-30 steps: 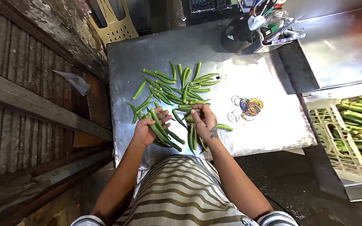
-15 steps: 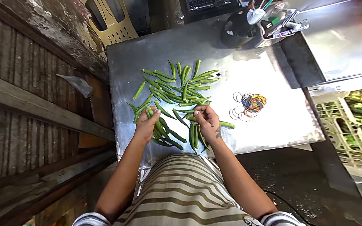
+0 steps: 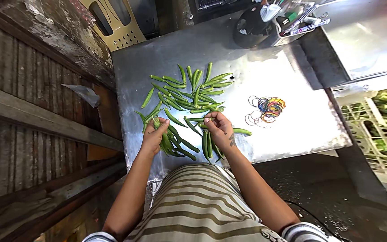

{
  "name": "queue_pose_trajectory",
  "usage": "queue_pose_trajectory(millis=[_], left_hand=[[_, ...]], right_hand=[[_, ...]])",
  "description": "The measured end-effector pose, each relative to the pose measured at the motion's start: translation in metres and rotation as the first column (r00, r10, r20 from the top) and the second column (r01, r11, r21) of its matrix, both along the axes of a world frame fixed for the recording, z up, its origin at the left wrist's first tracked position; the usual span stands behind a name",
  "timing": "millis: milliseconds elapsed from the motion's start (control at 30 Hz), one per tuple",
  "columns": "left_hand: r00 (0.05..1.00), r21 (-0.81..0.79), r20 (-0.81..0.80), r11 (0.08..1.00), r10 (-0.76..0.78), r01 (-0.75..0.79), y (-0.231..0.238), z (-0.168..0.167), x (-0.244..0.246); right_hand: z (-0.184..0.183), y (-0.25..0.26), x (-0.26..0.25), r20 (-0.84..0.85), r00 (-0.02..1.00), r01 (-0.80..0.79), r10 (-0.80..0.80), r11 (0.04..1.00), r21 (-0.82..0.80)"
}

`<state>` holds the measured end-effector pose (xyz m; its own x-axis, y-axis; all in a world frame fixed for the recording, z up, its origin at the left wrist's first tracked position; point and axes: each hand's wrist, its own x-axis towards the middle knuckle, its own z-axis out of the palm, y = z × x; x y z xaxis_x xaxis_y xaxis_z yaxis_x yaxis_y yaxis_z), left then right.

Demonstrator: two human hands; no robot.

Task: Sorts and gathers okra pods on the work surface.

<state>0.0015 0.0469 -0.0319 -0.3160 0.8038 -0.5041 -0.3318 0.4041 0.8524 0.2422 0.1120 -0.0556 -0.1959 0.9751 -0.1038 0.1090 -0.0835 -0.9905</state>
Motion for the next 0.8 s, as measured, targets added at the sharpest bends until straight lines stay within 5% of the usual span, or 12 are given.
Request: queue_pose_trajectory(millis=[133, 267, 467, 667, 800], left_hand=[[0.967, -0.013, 0.248, 0.999, 0.050, -0.048, 0.002, 0.012, 0.003], [0.954, -0.029, 0.294, 0.998, 0.067, -0.062, 0.003, 0.019, 0.008], [0.866, -0.147, 0.456, 0.977, 0.206, -0.155, 0.012, 0.015, 0.014], [0.976, -0.075, 0.080, 0.978, 0.202, -0.196, 0.007, 0.003, 0.013], [0.969, -0.168, 0.081, 0.962, 0.233, -0.217, 0.008, 0.005, 0.008]], right_hand=[[0.001, 0.000, 0.001, -0.008, 1.000, -0.005, 0.005, 1.000, 0.002], [0.008, 0.000, 0.000, -0.067, 0.996, -0.065, 0.064, 0.998, -0.013], [0.027, -0.007, -0.022, -0.429, 0.902, -0.157, -0.052, 0.886, -0.436], [0.031, -0.010, -0.023, -0.453, 0.889, -0.197, -0.066, 0.839, -0.507], [0.029, -0.009, -0.022, -0.443, 0.893, -0.189, -0.077, 0.830, -0.525]])
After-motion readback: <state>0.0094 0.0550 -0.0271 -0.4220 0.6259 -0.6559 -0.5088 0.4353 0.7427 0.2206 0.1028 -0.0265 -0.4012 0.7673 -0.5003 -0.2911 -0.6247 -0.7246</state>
